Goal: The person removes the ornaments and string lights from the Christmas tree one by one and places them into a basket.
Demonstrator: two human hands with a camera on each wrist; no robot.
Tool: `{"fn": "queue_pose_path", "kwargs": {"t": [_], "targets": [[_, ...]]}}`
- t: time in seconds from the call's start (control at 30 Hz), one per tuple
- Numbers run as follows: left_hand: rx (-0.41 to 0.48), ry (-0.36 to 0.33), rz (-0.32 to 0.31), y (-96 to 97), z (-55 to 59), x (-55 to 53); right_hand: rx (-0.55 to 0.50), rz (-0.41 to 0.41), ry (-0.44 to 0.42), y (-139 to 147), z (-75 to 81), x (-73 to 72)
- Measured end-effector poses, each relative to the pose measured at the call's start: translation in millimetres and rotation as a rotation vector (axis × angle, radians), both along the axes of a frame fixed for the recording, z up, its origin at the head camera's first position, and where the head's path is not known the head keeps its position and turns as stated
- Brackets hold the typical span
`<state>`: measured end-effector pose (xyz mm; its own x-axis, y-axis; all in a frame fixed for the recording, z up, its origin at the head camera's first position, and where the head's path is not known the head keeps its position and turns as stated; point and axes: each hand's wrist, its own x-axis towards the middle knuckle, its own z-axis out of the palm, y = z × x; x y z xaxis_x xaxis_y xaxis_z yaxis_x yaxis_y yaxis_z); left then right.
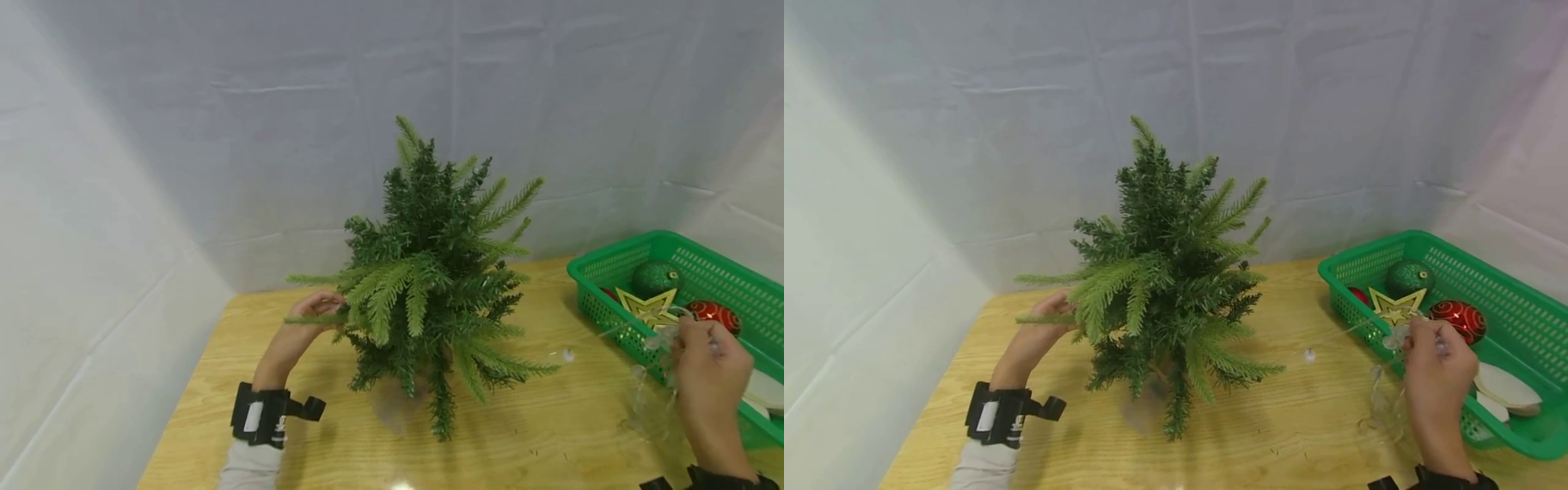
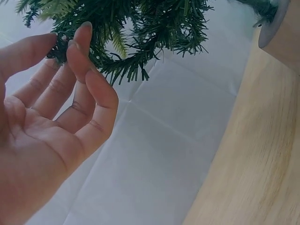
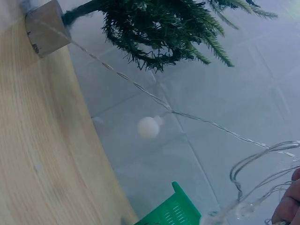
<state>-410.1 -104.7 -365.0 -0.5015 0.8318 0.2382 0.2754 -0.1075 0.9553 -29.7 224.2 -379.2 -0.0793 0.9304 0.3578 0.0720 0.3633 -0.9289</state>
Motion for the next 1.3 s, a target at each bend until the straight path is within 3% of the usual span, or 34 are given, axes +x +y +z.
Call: {"fn": "queue_pose_path", "kwargs": {"t": [0.2, 0.33, 0.43, 0.53, 0.6, 0.67, 0.77, 0.83, 1.0, 1.13, 1.3], "targets": [[-0.017, 0.002, 0.015, 0.0, 0.3, 0.4, 0.137, 0.028, 0.210, 4.4, 3.8, -3.6], [-0.007, 0.001, 0.009, -0.3, -2.4, -0.2, 0.137, 0.087, 0.290, 3.4, 6.9, -6.7], [-0.009, -0.006, 0.010, -0.6, -2.5, -0.1, 0.111, 0.185, 0.339, -3.1, 5.3, -10.2], [-0.011, -0.017, 0.012, -0.6, -1.7, 1.2, 0.154, 0.296, 0.197, -13.5, -2.8, -13.3], [-0.015, -0.022, 0.011, -0.7, -0.9, 2.6, 0.274, 0.394, 0.076, -20.7, -12.1, -16.0], [-0.017, -0.024, 0.008, -0.7, -0.3, 3.8, 0.469, 0.471, -0.057, -28.0, -22.6, -19.6], [-0.020, -0.019, 0.007, -1.2, 0.5, 4.9, 0.662, 0.624, -0.113, -40.1, -37.2, -28.1], [-0.019, -0.013, 0.011, -1.8, 0.6, 5.0, 0.704, 0.709, -0.145, -49.1, -46.0, -34.0], [-0.025, -0.003, 0.009, -1.9, 0.3, 5.0, 0.657, 0.865, -0.289, -69.5, -63.0, -47.9], [-0.030, 0.005, 0.004, -1.7, 0.2, 5.0, 0.565, 0.971, -0.438, -80.7, -68.6, -57.7], [-0.031, 0.014, 0.007, -2.1, 0.3, 5.3, 0.471, 1.108, -0.564, -90.2, -71.9, -70.1]]}}
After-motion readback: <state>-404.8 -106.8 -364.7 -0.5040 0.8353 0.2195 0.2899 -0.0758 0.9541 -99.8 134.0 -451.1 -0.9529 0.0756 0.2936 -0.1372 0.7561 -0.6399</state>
